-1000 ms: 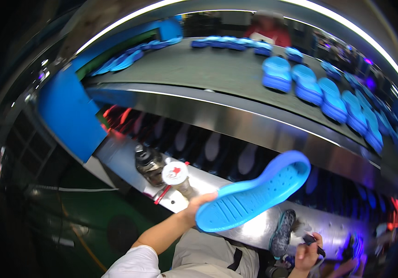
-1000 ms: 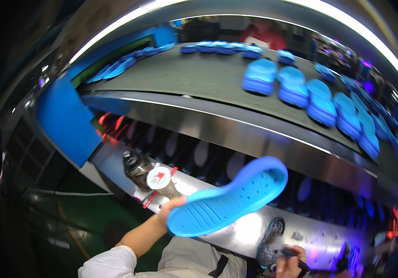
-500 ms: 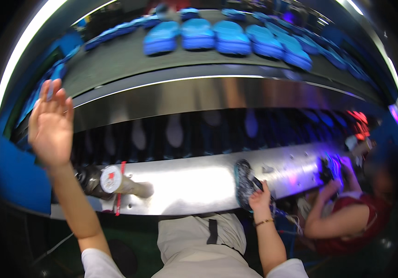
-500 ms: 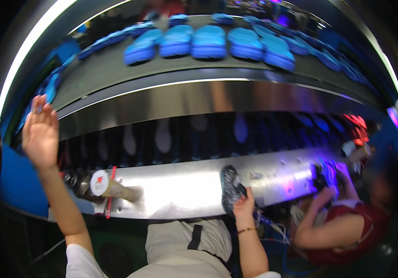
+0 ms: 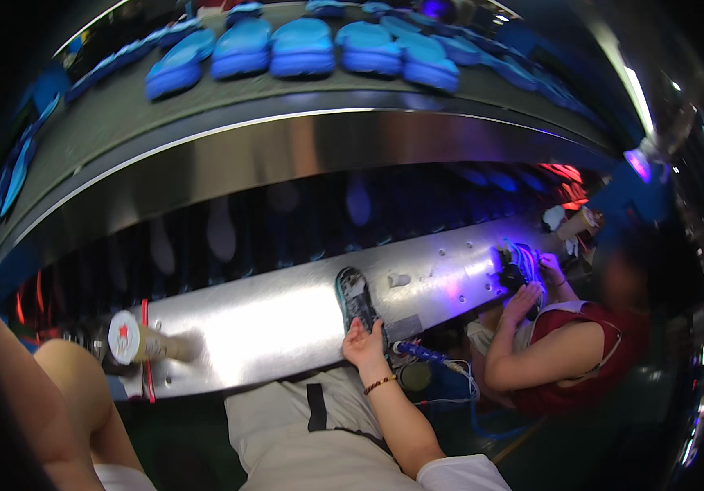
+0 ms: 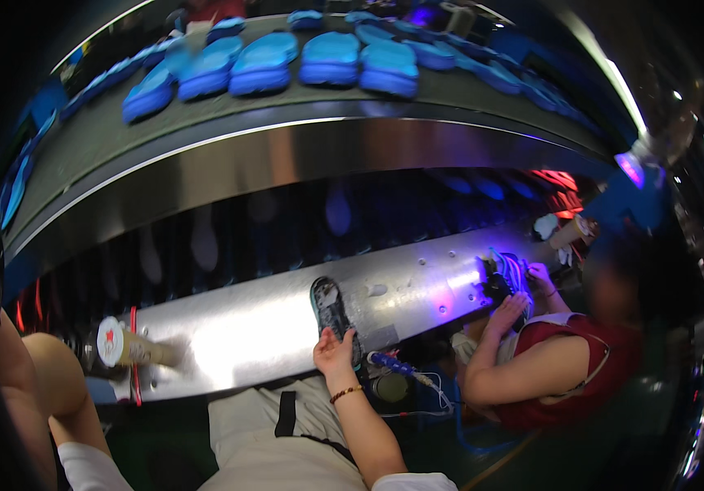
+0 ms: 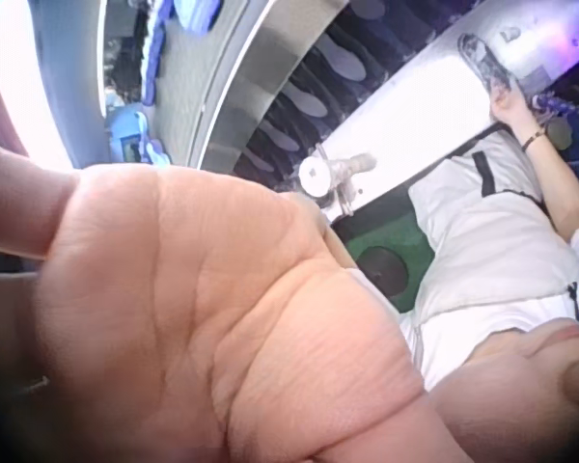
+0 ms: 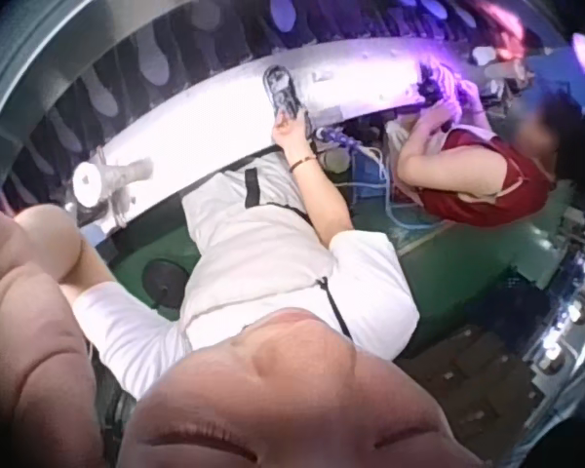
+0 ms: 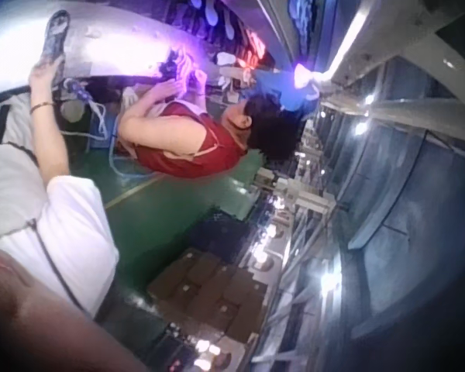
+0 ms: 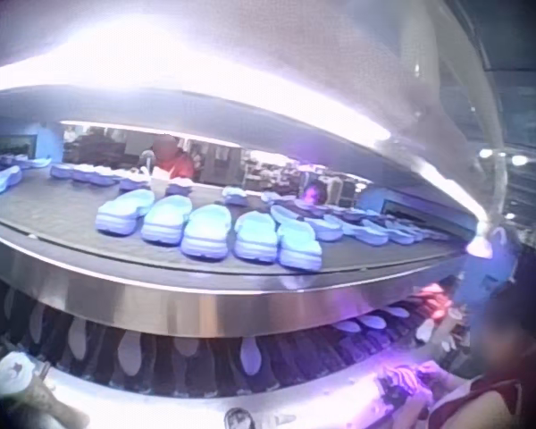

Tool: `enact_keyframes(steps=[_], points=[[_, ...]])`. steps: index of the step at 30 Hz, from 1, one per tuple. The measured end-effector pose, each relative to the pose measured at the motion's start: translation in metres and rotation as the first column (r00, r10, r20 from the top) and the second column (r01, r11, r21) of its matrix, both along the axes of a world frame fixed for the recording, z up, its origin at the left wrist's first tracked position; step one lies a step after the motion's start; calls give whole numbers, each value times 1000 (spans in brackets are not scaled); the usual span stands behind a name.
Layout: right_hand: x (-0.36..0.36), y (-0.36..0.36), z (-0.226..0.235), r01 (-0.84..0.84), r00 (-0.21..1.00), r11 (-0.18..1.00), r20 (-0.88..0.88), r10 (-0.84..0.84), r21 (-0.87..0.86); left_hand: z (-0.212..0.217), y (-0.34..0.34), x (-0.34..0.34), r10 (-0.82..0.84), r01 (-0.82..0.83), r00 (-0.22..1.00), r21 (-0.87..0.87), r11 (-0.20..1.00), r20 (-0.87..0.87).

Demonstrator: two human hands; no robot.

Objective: The person applies a liquid substance to blue outsoles using a brush and then places the outsoles onto an upper conveyor belt.

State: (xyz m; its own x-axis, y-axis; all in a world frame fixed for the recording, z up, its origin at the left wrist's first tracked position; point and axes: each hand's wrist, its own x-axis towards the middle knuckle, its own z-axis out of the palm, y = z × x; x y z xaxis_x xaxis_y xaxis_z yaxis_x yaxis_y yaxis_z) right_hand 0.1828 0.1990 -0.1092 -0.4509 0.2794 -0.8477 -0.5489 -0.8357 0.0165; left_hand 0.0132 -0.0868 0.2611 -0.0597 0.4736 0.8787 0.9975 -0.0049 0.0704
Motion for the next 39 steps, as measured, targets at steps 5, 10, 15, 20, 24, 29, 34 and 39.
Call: enact_keyframes(steps=[5,10,15,20,24,29,34,39], points=[[16,-2,196,-143,879,415,-77,470,899,-11,-5,-5,30,-32,999,47,998,40],[65,-16,330,433,814,-608,-1,580,666,-18,-13,-12,47,-56,995,105,993,86],[57,-3,324,317,904,-687,12,428,654,-19,-14,-16,28,-40,995,132,990,97],[48,-7,313,270,913,-703,57,404,658,-27,-33,-12,64,-84,991,162,983,120],[57,-3,314,298,889,-702,81,451,647,-30,-38,-4,79,-101,988,175,979,130],[51,4,312,240,915,-702,86,395,670,-32,-37,-2,75,-100,988,191,976,134],[41,10,304,296,886,-662,61,460,689,-30,-50,7,156,-175,980,168,970,125],[41,1,310,295,876,-690,101,471,661,-32,-59,8,184,-209,973,182,961,143]])
